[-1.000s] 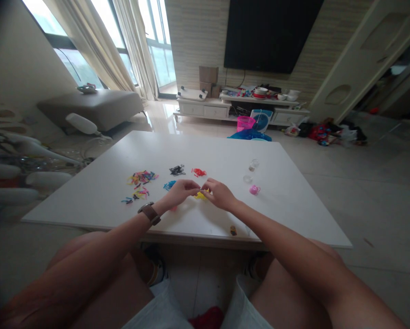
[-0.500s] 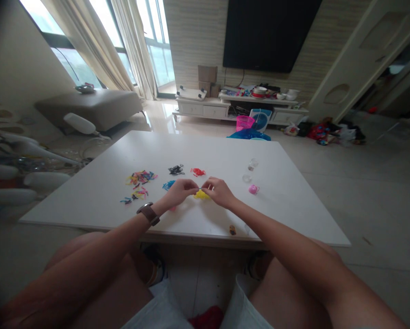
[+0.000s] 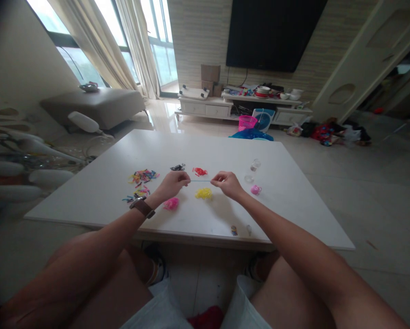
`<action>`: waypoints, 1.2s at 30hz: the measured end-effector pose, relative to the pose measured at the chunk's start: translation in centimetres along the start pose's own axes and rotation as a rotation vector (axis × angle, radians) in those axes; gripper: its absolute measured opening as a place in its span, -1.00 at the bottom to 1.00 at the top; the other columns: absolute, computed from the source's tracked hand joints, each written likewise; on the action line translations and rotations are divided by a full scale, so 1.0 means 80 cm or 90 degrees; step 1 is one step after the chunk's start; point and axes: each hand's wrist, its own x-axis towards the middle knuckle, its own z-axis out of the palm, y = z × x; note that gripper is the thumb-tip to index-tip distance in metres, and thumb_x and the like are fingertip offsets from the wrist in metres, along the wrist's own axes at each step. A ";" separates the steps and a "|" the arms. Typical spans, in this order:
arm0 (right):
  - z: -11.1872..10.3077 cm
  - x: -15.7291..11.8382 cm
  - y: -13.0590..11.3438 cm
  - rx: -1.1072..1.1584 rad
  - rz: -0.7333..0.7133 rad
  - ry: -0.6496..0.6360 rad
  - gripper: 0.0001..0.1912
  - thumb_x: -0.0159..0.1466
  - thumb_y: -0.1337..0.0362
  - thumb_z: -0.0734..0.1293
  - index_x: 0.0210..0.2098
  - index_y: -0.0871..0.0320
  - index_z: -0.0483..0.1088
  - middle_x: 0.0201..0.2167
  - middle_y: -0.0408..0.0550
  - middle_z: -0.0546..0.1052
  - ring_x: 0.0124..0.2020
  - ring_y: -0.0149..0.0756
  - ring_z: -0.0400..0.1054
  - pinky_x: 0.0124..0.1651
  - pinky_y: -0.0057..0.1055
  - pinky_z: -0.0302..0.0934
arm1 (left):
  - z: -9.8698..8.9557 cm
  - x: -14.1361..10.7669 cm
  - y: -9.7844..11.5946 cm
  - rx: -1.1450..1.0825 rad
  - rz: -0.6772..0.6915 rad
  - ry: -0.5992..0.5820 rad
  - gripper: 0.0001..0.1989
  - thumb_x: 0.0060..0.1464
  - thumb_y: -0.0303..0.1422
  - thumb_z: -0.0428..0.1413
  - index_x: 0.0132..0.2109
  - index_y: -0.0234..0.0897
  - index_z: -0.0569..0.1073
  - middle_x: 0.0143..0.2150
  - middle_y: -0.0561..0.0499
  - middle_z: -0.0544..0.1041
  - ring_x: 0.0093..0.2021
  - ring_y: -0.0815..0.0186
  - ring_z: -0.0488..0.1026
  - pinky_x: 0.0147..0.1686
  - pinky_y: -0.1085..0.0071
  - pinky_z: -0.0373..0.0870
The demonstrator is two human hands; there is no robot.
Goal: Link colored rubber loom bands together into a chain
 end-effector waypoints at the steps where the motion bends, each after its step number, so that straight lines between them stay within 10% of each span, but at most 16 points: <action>1: 0.003 -0.001 -0.002 -0.004 -0.003 -0.011 -0.77 0.09 0.13 0.43 -0.46 0.20 0.54 -0.54 -0.09 0.53 -0.52 -0.38 0.28 -0.42 -0.41 0.14 | 0.003 -0.002 0.002 -0.001 0.011 -0.014 -0.93 0.01 -0.47 0.13 -0.41 -0.32 0.49 -0.51 0.03 0.51 -0.46 0.36 0.39 -0.38 0.43 0.27; 14: -0.001 0.005 -0.009 -0.017 -0.003 0.021 -0.81 0.07 0.16 0.41 -0.47 0.18 0.53 -0.54 -0.10 0.52 -0.50 -0.36 0.29 -0.39 -0.40 0.14 | -0.009 0.006 0.011 0.022 -0.012 0.011 -0.92 0.02 -0.48 0.12 -0.42 -0.33 0.48 -0.50 0.02 0.52 -0.46 0.36 0.43 -0.39 0.45 0.30; 20: -0.024 0.003 -0.009 -0.072 0.028 0.130 -0.80 0.11 0.16 0.38 -0.45 0.20 0.51 -0.57 -0.10 0.48 -0.54 -0.37 0.25 -0.46 -0.41 0.11 | -0.059 0.027 -0.024 0.094 -0.085 0.128 -0.89 0.03 -0.40 0.14 -0.35 -0.35 0.55 -0.46 -0.03 0.57 -0.43 0.32 0.46 -0.36 0.43 0.33; 36: -0.028 -0.025 -0.029 -0.196 -0.106 0.000 -0.87 0.20 0.30 0.34 -0.44 0.18 0.51 -0.44 -0.09 0.51 -0.48 -0.39 0.33 -0.36 -0.41 0.22 | -0.060 0.025 -0.095 0.298 -0.096 -0.023 -0.82 0.02 -0.35 0.15 -0.32 -0.34 0.63 -0.35 -0.13 0.63 -0.31 0.20 0.53 -0.29 0.42 0.37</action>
